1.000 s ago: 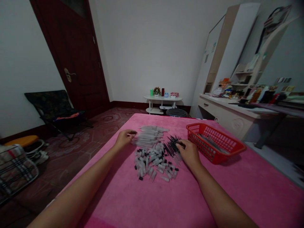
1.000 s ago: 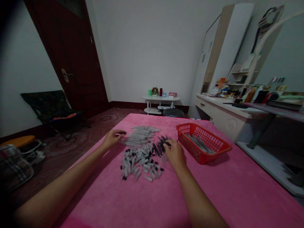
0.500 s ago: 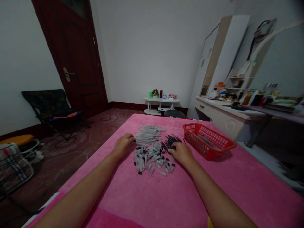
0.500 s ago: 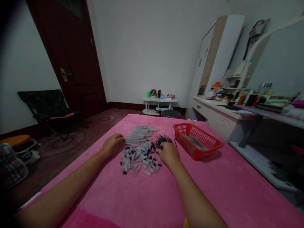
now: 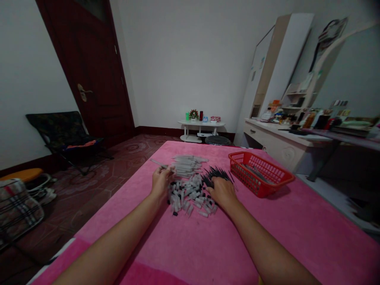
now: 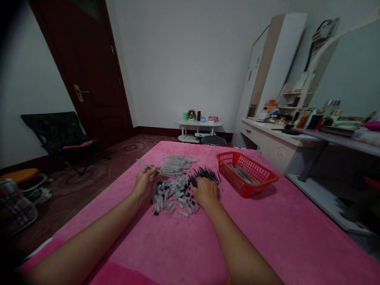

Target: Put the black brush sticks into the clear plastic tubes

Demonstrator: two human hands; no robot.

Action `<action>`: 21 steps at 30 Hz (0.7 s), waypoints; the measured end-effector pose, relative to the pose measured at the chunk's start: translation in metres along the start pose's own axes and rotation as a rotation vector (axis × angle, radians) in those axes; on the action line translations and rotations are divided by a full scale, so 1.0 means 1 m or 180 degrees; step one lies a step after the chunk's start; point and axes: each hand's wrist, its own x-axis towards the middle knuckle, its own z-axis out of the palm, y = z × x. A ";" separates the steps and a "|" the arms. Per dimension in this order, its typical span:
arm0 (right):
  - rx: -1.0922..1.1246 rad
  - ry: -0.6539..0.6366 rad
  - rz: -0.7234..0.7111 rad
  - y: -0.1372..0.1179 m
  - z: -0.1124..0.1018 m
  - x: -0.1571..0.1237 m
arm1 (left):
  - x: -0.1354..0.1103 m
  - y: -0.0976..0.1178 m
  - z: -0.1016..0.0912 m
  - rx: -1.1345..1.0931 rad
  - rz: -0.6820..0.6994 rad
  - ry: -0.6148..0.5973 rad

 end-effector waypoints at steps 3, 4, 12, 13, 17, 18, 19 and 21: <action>-0.0064 -0.0010 -0.0154 -0.002 0.001 -0.002 | -0.013 -0.002 0.010 0.0253 0.0207 -0.0360; -0.0090 -0.0023 -0.0174 -0.003 0.001 -0.002 | -0.016 -0.002 0.010 0.0442 0.0349 -0.0476; -0.0208 -0.0080 -0.0029 -0.009 -0.003 -0.006 | -0.016 0.000 -0.002 0.2207 0.1714 -0.1074; -0.0154 -0.0095 0.0016 -0.008 -0.005 -0.005 | -0.015 -0.001 -0.004 0.2358 0.1889 -0.1087; 0.0287 0.0045 0.0251 0.004 -0.019 0.002 | -0.013 -0.004 -0.008 0.2914 0.2346 -0.1176; 0.0465 0.0073 0.0250 0.010 -0.024 0.005 | -0.013 -0.005 -0.009 0.3018 0.2364 -0.1194; 0.0703 0.0073 0.0196 0.015 -0.031 0.009 | -0.012 -0.005 -0.009 0.3120 0.2359 -0.1216; 0.1353 -0.0026 -0.0052 0.026 -0.045 0.015 | -0.012 -0.004 -0.009 0.3301 0.2343 -0.1230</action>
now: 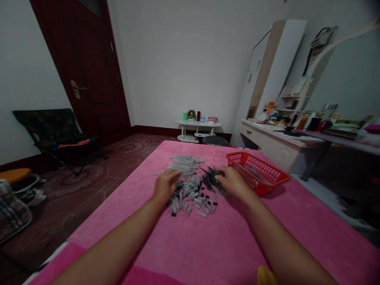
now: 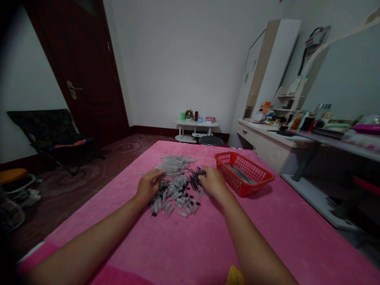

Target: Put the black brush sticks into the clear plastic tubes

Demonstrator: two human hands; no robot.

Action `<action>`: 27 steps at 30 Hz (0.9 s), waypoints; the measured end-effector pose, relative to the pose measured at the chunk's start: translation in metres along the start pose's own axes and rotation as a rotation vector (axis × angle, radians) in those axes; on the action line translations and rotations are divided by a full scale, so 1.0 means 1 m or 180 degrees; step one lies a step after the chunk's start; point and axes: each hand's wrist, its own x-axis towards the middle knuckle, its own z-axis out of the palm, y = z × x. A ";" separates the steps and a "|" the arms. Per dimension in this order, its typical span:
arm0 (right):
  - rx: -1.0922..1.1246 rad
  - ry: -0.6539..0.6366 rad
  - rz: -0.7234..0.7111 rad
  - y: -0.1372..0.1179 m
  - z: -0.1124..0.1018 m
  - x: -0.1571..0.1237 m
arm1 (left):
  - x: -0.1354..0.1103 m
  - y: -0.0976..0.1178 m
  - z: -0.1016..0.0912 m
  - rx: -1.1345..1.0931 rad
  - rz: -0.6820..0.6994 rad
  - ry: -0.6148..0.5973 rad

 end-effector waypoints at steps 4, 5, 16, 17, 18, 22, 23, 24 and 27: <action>0.1063 -0.0191 -0.0460 0.002 -0.027 0.004 | -0.001 0.000 0.000 0.0158 -0.0026 -0.0059; 0.1145 -0.0171 -0.0489 0.001 -0.031 0.003 | -0.001 -0.001 0.000 0.0177 -0.0021 -0.0070; 0.0607 -0.0182 -0.0654 0.000 -0.033 0.001 | -0.002 0.000 0.000 0.0393 0.0057 -0.0210; 0.0516 -0.0184 -0.0669 -0.001 -0.034 0.000 | -0.002 0.001 -0.001 0.0403 0.0073 -0.0228; 0.0419 -0.0182 -0.0673 -0.003 -0.035 -0.001 | -0.002 0.001 -0.001 0.0426 0.0096 -0.0245; -0.0022 0.0005 -0.0601 -0.011 -0.041 -0.007 | -0.002 0.006 -0.003 0.0710 0.0256 -0.0321; -0.0136 0.0059 -0.0582 -0.013 -0.043 -0.008 | -0.002 0.008 -0.004 0.0800 0.0316 -0.0358; -0.0239 0.0093 -0.0569 -0.015 -0.044 -0.009 | -0.002 0.010 -0.004 0.0877 0.0379 -0.0397; -0.0398 0.0047 -0.0568 -0.021 -0.043 -0.012 | -0.002 0.016 -0.004 0.0969 0.0517 -0.0471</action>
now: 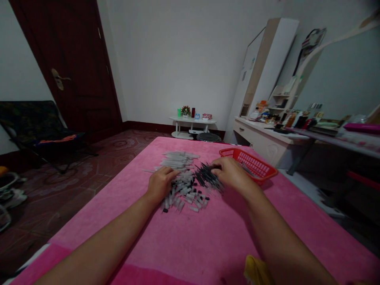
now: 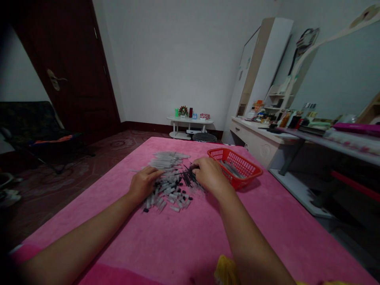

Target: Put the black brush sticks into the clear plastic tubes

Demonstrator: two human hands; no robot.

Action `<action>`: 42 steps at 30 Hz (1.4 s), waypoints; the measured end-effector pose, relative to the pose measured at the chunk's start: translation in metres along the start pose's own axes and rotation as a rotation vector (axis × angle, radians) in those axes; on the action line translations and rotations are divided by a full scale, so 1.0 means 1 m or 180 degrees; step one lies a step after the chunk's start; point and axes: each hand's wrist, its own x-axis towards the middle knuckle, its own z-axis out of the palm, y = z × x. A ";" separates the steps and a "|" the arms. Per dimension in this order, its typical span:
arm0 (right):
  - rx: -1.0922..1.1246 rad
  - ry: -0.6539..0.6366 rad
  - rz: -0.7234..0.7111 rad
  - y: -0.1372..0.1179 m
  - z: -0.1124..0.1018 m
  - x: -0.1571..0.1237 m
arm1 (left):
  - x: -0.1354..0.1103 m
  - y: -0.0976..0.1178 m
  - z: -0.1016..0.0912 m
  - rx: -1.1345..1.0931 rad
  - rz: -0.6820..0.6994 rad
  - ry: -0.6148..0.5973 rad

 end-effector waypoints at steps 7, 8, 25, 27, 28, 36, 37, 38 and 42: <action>0.0409 0.0016 -0.0092 -0.018 0.028 0.000 | -0.002 0.002 0.004 -0.0280 -0.0038 0.0025; 0.0594 0.0152 -0.0091 -0.021 0.031 0.001 | -0.002 0.000 0.006 -0.0361 -0.0098 0.0059; -0.0720 -0.0817 0.0175 -0.014 0.072 -0.009 | -0.002 -0.023 0.021 -0.1358 -0.0849 0.0704; -0.0770 -0.0857 0.0130 -0.015 0.073 -0.009 | -0.002 -0.020 0.020 -0.1269 -0.0749 0.0652; -0.0775 -0.0864 0.0113 -0.015 0.073 -0.010 | -0.003 -0.019 0.019 -0.1234 -0.0707 0.0627; -0.0662 -0.0810 0.0093 -0.017 0.075 -0.012 | -0.003 -0.013 0.014 -0.1007 -0.0508 0.0522; -0.0606 -0.0783 0.0103 -0.016 0.075 -0.011 | -0.003 -0.012 0.014 -0.0982 -0.0487 0.0520; -0.0546 -0.0750 0.0116 -0.015 0.074 -0.009 | -0.003 -0.012 0.014 -0.0964 -0.0470 0.0518; -0.0004 -0.0312 0.0085 -0.004 0.074 0.000 | -0.003 -0.012 0.015 -0.0915 -0.0384 0.0477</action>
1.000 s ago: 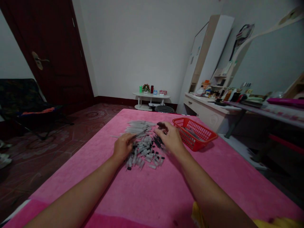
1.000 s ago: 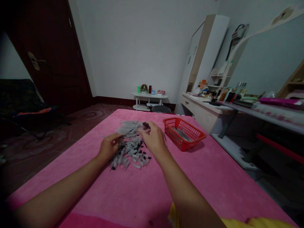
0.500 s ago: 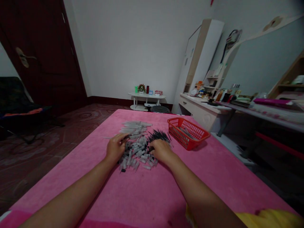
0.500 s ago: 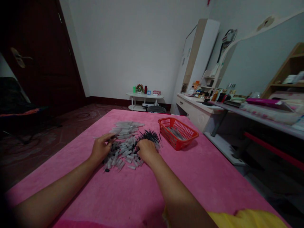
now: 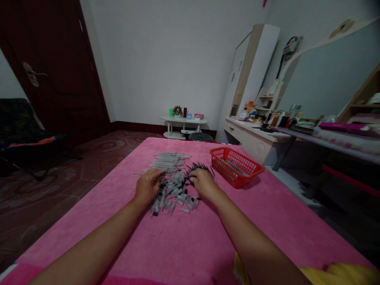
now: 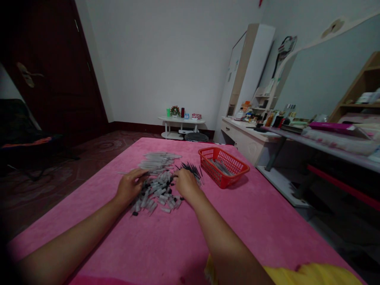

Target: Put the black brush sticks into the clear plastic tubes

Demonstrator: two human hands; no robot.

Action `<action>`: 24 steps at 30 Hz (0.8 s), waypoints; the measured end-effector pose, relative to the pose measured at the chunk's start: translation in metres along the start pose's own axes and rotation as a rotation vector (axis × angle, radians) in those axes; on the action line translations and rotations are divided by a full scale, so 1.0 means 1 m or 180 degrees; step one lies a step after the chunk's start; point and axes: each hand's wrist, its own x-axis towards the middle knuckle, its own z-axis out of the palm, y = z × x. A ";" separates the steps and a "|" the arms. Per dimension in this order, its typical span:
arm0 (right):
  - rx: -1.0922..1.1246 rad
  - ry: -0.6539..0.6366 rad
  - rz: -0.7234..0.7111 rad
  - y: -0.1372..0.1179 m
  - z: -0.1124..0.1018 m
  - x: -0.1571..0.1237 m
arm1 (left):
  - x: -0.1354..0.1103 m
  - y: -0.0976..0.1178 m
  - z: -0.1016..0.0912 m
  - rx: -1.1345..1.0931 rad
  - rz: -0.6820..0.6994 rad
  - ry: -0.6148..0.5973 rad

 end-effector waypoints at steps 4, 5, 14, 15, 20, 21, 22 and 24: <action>0.1672 0.0898 -0.0001 0.006 0.007 0.010 | 0.000 0.001 0.000 0.0108 0.0156 -0.0134; 0.1993 0.0988 0.0054 0.005 0.009 0.012 | -0.001 0.002 0.000 0.0146 0.0192 -0.0182; 0.2682 0.0894 0.0072 -0.010 0.005 0.007 | 0.000 0.010 -0.002 0.0433 0.0219 -0.0357; 0.2564 0.0921 0.0027 -0.012 0.004 0.007 | 0.000 0.010 -0.003 0.0448 0.0214 -0.0374; 0.2095 0.0999 -0.0137 -0.016 0.002 0.005 | -0.001 0.011 -0.003 0.0512 0.0226 -0.0426; 0.2047 0.0985 -0.0159 -0.016 0.002 0.004 | -0.001 0.011 -0.003 0.0528 0.0222 -0.0433; 0.2003 0.0971 -0.0178 -0.015 0.002 0.004 | -0.001 0.012 -0.003 0.0542 0.0221 -0.0445; 0.1915 0.0955 -0.0200 -0.014 0.001 0.004 | -0.001 0.012 -0.004 0.0562 0.0219 -0.0469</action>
